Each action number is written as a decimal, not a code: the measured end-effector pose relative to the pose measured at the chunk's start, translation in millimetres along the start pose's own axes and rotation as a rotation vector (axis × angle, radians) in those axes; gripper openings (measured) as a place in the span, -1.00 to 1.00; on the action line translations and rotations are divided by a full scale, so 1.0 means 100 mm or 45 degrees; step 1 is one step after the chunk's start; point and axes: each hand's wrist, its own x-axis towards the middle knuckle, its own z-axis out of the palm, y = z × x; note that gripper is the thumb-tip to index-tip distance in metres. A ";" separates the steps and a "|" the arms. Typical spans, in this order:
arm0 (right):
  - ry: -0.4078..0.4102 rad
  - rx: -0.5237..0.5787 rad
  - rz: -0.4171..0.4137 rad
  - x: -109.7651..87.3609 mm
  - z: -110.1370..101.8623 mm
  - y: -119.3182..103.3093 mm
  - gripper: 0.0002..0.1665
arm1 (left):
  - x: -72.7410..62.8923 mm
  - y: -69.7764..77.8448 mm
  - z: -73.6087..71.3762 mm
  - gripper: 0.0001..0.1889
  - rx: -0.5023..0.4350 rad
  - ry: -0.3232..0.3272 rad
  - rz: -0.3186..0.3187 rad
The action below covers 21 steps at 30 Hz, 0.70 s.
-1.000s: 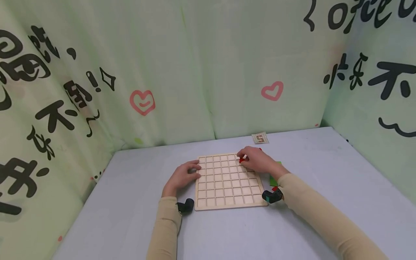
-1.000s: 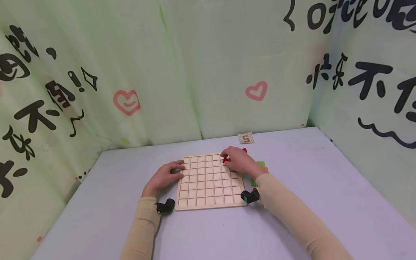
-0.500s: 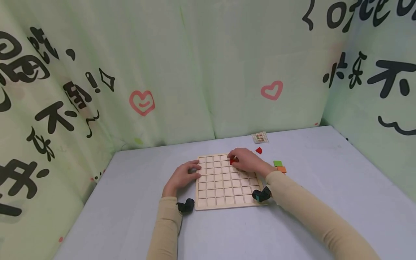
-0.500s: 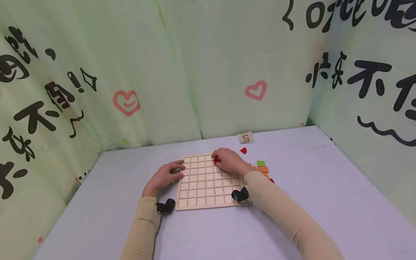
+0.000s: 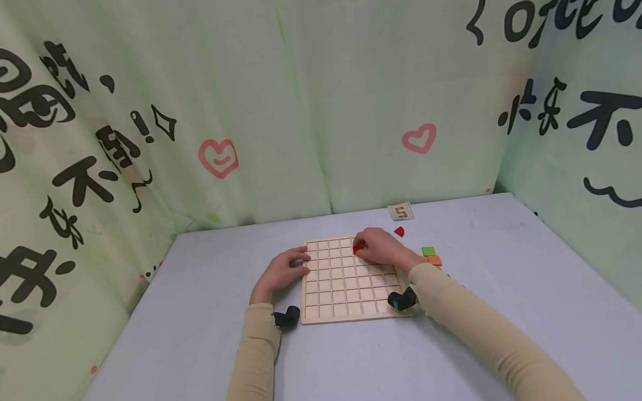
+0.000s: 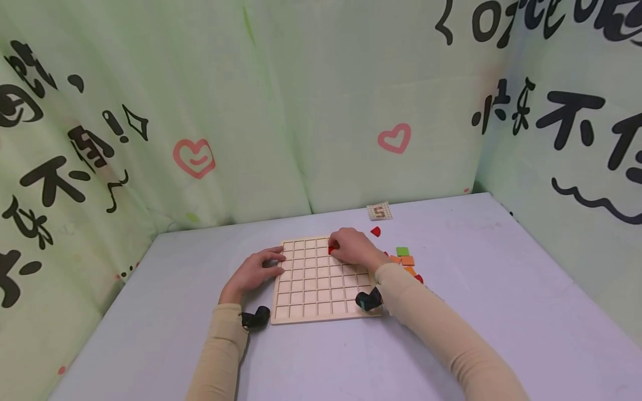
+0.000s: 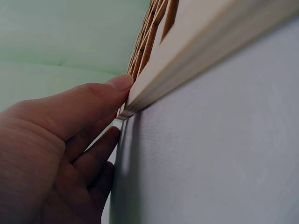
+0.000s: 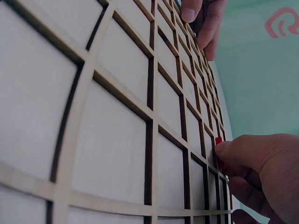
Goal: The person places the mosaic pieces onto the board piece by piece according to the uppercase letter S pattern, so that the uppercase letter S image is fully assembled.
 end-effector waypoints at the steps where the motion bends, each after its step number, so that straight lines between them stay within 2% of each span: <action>1: -0.002 0.004 0.007 0.00 0.00 0.00 -0.83 | 0.00 0.00 0.00 -0.69 -0.003 0.000 0.003; 7: -0.009 0.028 0.076 0.01 0.00 0.02 -0.77 | 0.01 0.00 0.00 -0.69 -0.012 -0.002 0.014; 21: 0.001 0.076 0.090 0.02 0.03 0.02 -0.84 | 0.00 0.01 -0.01 -0.68 0.003 -0.005 0.007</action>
